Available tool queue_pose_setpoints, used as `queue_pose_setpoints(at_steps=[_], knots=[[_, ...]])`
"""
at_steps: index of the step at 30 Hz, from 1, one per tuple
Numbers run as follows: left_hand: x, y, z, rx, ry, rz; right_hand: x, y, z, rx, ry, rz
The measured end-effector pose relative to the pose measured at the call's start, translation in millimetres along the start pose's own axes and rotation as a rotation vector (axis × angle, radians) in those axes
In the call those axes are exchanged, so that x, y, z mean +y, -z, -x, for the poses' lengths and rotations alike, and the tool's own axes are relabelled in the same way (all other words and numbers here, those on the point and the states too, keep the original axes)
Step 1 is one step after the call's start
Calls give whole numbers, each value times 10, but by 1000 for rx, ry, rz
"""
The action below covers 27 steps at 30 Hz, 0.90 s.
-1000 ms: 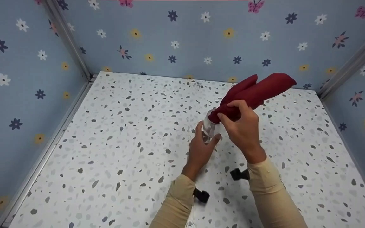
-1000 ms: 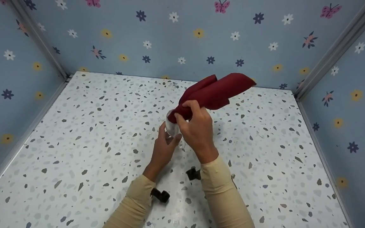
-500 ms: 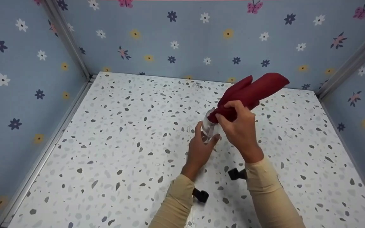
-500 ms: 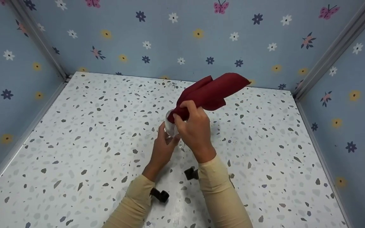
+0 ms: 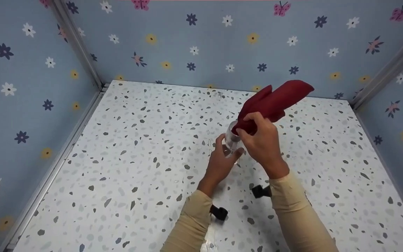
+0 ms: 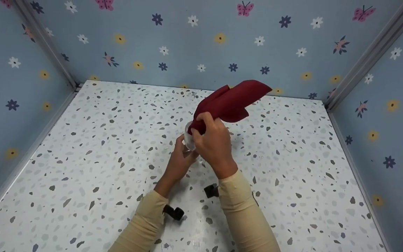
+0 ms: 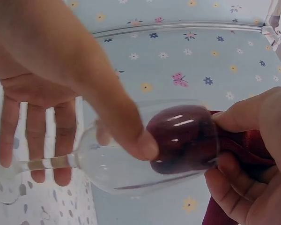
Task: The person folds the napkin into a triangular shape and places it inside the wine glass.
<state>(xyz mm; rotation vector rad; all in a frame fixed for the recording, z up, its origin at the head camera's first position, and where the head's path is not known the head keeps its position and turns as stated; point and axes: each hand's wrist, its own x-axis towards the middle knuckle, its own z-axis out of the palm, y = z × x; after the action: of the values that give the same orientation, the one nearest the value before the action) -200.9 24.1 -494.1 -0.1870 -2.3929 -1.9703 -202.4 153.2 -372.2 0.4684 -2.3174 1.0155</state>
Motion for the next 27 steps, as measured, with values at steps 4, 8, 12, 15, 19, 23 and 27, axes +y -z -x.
queue_pose_setpoints(at_steps=[4, 8, 12, 15, 19, 23, 27], knots=[[25, 26, -10, -35, 2, 18, 4, -21, 21, -3, 2, 7], [72, 51, -19, -37, -25, 39, 23, -34, 34, 9, 13, 6], [147, 80, -22, -21, -65, 59, 33, -50, 40, 11, 27, 7], [199, 90, -42, -5, -102, 45, 36, -41, 29, 8, 27, 2], [231, 90, -64, 1, -153, 13, 41, -29, 35, 15, 19, -10], [245, 87, -83, 12, -192, -30, 33, -28, 33, 21, 18, -24], [227, 83, -98, 35, -223, -61, 33, -29, 29, 6, 9, -34]])
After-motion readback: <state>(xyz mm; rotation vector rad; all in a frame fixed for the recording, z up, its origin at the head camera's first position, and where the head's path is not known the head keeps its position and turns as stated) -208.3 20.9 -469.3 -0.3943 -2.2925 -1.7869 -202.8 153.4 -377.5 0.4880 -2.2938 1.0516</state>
